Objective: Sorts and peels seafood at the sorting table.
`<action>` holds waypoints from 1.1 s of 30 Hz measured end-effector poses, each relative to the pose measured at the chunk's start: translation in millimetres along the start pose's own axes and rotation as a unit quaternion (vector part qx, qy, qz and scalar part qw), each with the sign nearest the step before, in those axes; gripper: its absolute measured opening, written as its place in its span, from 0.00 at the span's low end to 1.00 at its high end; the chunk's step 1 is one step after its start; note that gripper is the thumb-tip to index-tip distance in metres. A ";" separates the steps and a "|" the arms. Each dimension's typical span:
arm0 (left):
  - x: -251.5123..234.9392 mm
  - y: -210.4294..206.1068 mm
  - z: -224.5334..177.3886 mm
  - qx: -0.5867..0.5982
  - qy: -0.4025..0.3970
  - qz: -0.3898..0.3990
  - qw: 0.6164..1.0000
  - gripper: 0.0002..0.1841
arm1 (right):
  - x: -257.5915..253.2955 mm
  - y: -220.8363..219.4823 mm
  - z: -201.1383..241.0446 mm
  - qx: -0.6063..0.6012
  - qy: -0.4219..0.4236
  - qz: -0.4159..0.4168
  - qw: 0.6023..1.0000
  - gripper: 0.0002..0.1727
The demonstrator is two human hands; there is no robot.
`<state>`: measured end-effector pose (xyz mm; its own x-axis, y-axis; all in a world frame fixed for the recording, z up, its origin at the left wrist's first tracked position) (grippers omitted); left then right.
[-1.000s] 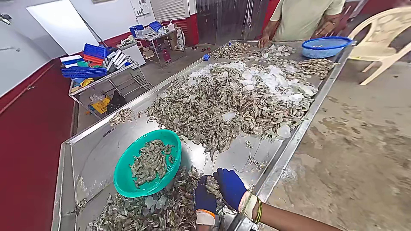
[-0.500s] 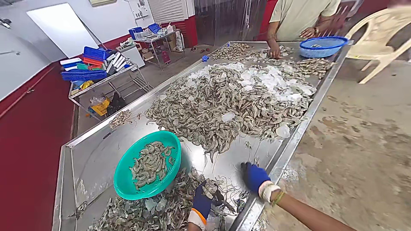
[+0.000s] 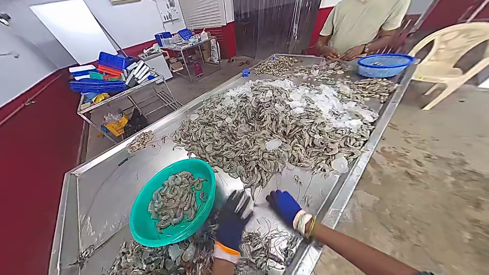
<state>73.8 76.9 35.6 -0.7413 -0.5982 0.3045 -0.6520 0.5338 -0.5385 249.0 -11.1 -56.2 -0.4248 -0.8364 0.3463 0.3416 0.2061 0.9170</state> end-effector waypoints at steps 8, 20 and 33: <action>18.2 -31.6 77.8 -0.712 0.146 0.010 0.686 0.22 | 83.1 16.1 60.7 -0.041 0.009 -0.040 0.998 0.15; 18.8 -6.6 63.9 -0.562 0.138 0.054 0.814 0.19 | 62.4 58.5 12.1 -0.093 0.072 -0.096 0.988 0.21; 30.5 4.6 54.2 -0.495 0.101 0.087 0.858 0.19 | 54.2 39.6 -5.5 0.039 -0.008 0.015 0.999 0.12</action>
<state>56.8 28.7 -0.2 -0.7883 -0.3952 0.4716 -0.2699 0.9109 0.3121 244.1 -51.0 -2.2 -0.4293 -0.8210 0.3763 0.2879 0.2705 0.9187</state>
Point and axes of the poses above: each hand's wrist, its own x-axis away from the middle knuckle, its own y-axis out of the back of the hand, z = x × y, the point moved 7 cm from there along -x, towards the middle knuckle
